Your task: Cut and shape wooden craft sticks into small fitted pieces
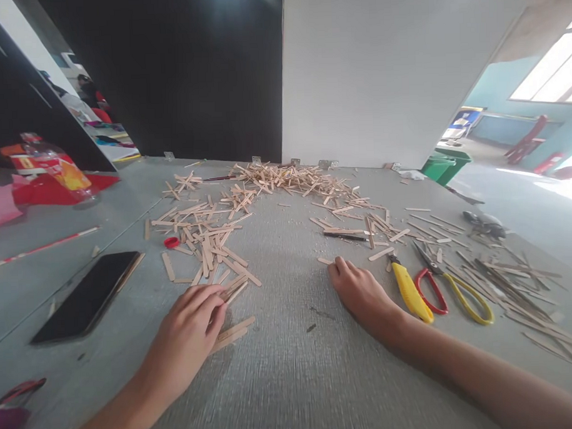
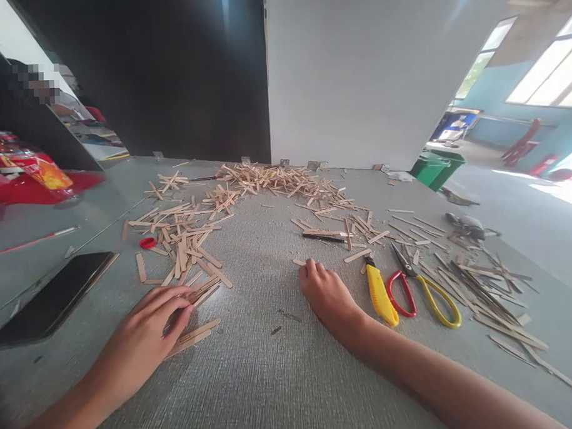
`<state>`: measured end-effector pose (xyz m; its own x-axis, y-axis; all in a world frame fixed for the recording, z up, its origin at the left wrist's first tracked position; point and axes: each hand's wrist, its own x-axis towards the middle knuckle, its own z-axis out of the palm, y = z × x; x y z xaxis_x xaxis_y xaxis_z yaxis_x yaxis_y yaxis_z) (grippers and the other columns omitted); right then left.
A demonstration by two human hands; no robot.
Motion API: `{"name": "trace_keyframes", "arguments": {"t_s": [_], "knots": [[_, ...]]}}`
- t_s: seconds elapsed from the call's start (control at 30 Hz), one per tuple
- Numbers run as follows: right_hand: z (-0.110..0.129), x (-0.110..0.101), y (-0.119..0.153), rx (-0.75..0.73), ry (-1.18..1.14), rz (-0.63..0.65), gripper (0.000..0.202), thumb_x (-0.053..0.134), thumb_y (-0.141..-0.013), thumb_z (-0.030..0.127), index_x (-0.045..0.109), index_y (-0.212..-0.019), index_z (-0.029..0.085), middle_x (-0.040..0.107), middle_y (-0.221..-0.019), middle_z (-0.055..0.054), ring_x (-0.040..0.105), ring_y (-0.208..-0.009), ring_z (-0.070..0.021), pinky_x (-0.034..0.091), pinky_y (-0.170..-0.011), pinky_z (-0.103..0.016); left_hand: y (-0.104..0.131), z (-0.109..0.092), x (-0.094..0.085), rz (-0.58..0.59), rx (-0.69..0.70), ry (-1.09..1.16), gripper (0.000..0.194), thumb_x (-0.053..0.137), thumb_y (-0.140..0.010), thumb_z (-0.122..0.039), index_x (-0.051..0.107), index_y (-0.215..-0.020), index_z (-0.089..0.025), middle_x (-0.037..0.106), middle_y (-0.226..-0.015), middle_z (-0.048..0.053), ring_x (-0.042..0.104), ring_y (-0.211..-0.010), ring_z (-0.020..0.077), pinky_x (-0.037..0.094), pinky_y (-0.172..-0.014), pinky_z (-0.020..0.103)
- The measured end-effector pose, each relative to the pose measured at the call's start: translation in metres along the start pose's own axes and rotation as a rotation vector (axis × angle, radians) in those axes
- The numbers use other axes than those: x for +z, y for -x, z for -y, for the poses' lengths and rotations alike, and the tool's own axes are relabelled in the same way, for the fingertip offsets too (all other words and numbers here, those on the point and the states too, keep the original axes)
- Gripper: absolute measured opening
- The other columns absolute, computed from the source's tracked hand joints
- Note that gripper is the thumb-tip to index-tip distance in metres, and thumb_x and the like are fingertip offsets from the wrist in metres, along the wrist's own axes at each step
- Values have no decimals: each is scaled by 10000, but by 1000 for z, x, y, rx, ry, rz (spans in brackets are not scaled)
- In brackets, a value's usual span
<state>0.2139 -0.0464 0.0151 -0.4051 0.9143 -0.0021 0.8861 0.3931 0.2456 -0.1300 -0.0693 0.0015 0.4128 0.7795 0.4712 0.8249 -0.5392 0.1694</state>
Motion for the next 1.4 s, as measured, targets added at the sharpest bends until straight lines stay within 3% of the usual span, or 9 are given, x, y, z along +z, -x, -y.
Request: {"name": "trace_keyframes", "arguments": {"t_s": [0.13,0.43,0.63,0.83,1.03,1.2,1.3,1.4], "knots": [[1,-2,0,10,10,-6,306,483,-955,-101,674,-1119,75,700,-1121,-182,738,-926,-275,612,-692,-351,-1,-5,0,-27,101,-72,270,424,-1102,-189,694,-1094,-190,771,-1080,91,717,-1078,284,549,-979,455],[2,-7,0,34,23,-12,190,596,-1026,13,688,-1159,112,729,-1161,-85,738,-962,-211,638,-774,-335,-13,-60,-6,8,384,-190,304,431,-1062,-10,677,-958,-157,727,-961,74,700,-892,264,519,-811,438],[2,-12,1,45,15,-22,178,635,-1030,39,704,-1169,125,741,-1162,-74,752,-968,-205,659,-782,-340,-29,-77,5,0,518,-287,391,384,-994,81,694,-918,-145,738,-932,94,696,-854,269,541,-810,460],[2,-14,1,51,-9,-16,188,639,-1022,26,704,-1167,126,738,-1179,-77,750,-984,-208,659,-805,-347,-31,-76,17,-51,563,-300,398,396,-959,119,719,-935,-112,764,-988,121,719,-873,276,564,-833,470],[2,-15,1,50,-53,9,209,585,-1028,-3,689,-1174,105,723,-1199,-98,741,-1002,-216,647,-819,-335,-22,-64,25,-127,531,-275,316,471,-999,74,737,-1023,-96,775,-1102,158,733,-1012,333,566,-896,532],[2,-14,-1,61,-58,35,229,566,-1028,-14,684,-1184,105,718,-1203,-97,734,-993,-209,637,-816,-328,-21,-63,30,-156,517,-231,286,510,-995,74,738,-1040,-91,779,-1083,158,739,-989,327,577,-881,527],[-15,-14,-7,115,-47,67,186,633,-1028,50,691,-1180,142,731,-1145,-59,738,-938,-199,639,-783,-337,-22,-64,30,-158,510,-202,271,518,-991,74,732,-1027,-86,780,-1057,156,739,-953,321,577,-860,523],[-50,-13,-13,238,-15,83,156,669,-1043,150,688,-1198,146,728,-1124,-63,733,-884,-196,641,-756,-351,-23,-66,29,-145,490,-167,263,514,-984,82,718,-1016,-80,777,-1003,145,738,-884,302,569,-829,507]]}}
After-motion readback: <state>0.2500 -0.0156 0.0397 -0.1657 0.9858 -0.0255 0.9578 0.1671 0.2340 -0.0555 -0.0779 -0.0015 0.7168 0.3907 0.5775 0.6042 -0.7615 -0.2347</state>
